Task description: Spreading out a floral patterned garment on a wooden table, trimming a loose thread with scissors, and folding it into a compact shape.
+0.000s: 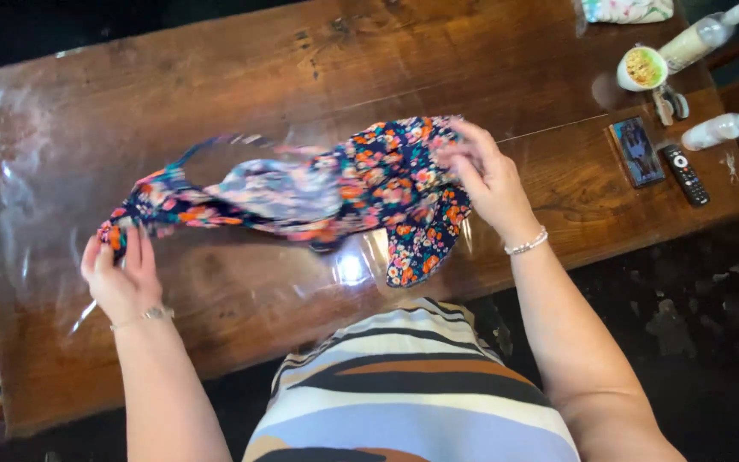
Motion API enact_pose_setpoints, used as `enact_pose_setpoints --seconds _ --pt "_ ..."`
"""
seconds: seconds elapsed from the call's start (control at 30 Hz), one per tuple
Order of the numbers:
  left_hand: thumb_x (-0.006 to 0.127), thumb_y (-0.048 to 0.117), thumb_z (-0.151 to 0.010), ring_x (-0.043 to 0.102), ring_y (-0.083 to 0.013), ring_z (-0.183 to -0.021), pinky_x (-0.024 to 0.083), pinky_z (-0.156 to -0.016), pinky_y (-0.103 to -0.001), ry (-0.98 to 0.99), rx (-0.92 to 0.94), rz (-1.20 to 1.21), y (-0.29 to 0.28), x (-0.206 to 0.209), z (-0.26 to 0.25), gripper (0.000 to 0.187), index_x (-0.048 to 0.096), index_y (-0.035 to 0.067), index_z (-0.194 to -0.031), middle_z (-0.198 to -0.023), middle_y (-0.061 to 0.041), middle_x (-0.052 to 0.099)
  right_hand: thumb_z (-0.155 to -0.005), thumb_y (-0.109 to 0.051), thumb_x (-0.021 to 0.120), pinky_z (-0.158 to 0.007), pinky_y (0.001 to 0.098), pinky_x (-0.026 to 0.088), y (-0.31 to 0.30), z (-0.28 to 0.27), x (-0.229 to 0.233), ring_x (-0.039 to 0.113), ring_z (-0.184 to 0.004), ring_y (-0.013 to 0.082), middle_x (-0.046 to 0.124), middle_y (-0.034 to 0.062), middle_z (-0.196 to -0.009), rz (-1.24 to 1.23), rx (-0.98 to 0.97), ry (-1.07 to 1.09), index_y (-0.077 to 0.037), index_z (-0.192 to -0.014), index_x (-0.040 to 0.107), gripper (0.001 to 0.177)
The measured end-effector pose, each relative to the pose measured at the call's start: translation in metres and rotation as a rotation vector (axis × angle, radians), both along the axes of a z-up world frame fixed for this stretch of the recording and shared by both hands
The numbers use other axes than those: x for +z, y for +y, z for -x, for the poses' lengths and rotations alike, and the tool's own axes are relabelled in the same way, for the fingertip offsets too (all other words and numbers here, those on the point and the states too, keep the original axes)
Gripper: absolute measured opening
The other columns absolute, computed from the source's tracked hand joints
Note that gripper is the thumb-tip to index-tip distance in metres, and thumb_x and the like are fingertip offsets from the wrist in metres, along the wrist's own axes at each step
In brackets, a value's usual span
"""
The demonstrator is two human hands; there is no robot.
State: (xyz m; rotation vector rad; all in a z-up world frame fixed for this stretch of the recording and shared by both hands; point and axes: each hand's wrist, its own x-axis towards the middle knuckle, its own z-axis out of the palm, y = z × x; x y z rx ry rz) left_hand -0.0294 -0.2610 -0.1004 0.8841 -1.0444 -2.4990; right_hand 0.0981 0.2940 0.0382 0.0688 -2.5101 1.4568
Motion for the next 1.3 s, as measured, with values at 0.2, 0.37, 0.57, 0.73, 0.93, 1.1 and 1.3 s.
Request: enact_pose_setpoints --seconds 0.2,0.37,0.57,0.73,0.93,1.1,1.3 --pt "0.062 -0.017 -0.103 0.047 -0.0119 -0.113 0.05 -0.106 -0.023 0.219 -0.322 1.006 0.057 -0.139 -0.047 0.08 0.033 0.025 -0.164 -0.155 -0.008 0.035 -0.104 -0.032 0.072 -0.1 0.0465 0.059 0.082 -0.051 -0.193 0.073 -0.115 0.0338 0.078 0.0137 -0.12 -0.238 -0.466 -0.52 -0.018 -0.13 0.075 0.03" --pt "0.065 0.015 -0.102 0.069 -0.0303 -0.121 0.052 -0.11 -0.046 0.187 -1.053 1.153 0.198 -0.077 -0.099 0.024 0.077 0.017 -0.123 -0.118 -0.009 0.077 -0.094 -0.015 0.078 -0.076 0.0347 0.069 0.069 -0.046 -0.248 0.08 -0.092 0.0263 0.077 0.018 -0.115 0.23 -0.724 -0.652 -0.006 -0.131 0.069 0.039" --pt "0.067 0.019 -0.1 0.076 -0.0314 -0.105 0.058 -0.097 -0.046 0.658 -1.542 1.322 0.26 -0.055 -0.076 0.02 0.078 0.018 -0.117 -0.104 -0.008 0.08 -0.082 -0.042 0.092 -0.071 0.0321 0.068 0.06 -0.022 -0.268 0.08 -0.08 0.019 0.08 0.0115 -0.102 0.151 -0.771 -0.743 -0.004 -0.129 0.068 0.065" --pt "0.067 0.013 -0.099 0.076 -0.0345 -0.108 0.06 -0.095 -0.045 0.383 -1.615 0.982 0.303 -0.027 -0.053 0.028 0.077 0.015 -0.126 -0.107 -0.014 0.082 -0.081 -0.052 0.09 -0.092 0.0429 0.061 0.01 -0.001 -0.228 0.077 -0.102 0.03 0.08 0.0103 -0.098 0.031 -0.709 -0.593 -0.017 -0.111 0.079 0.048" --pt "0.094 0.052 -0.085 0.075 -0.0184 -0.084 0.068 -0.066 -0.034 -0.168 -1.427 0.546 0.34 -0.14 -0.032 0.073 0.064 0.011 -0.137 -0.114 -0.008 0.079 -0.088 -0.019 0.086 -0.064 0.0303 0.056 -0.074 -0.025 -0.188 0.067 -0.068 0.0166 0.073 0.0067 -0.081 0.243 0.082 -0.532 -0.009 -0.104 0.073 0.023" --pt "0.081 0.022 -0.099 0.072 -0.0188 -0.093 0.058 -0.087 -0.038 -0.077 -1.188 0.526 0.317 -0.156 -0.044 0.021 0.074 0.004 -0.106 -0.1 -0.013 0.08 -0.093 -0.036 0.086 -0.064 0.032 0.059 -0.067 -0.024 -0.206 0.073 -0.07 0.0201 0.078 0.0106 -0.086 0.198 -0.053 -0.623 -0.011 -0.107 0.075 0.031" --pt "0.072 0.036 -0.105 0.071 -0.0362 -0.084 0.053 -0.079 -0.041 0.306 -1.158 1.167 0.299 -0.143 -0.04 0.042 0.062 0.011 -0.073 -0.084 -0.011 0.066 -0.083 -0.023 0.089 -0.099 0.0447 0.055 -0.031 0.012 -0.238 0.065 -0.115 0.0374 0.062 0.0112 -0.118 -0.361 -0.181 -0.295 -0.019 -0.14 0.058 0.065"
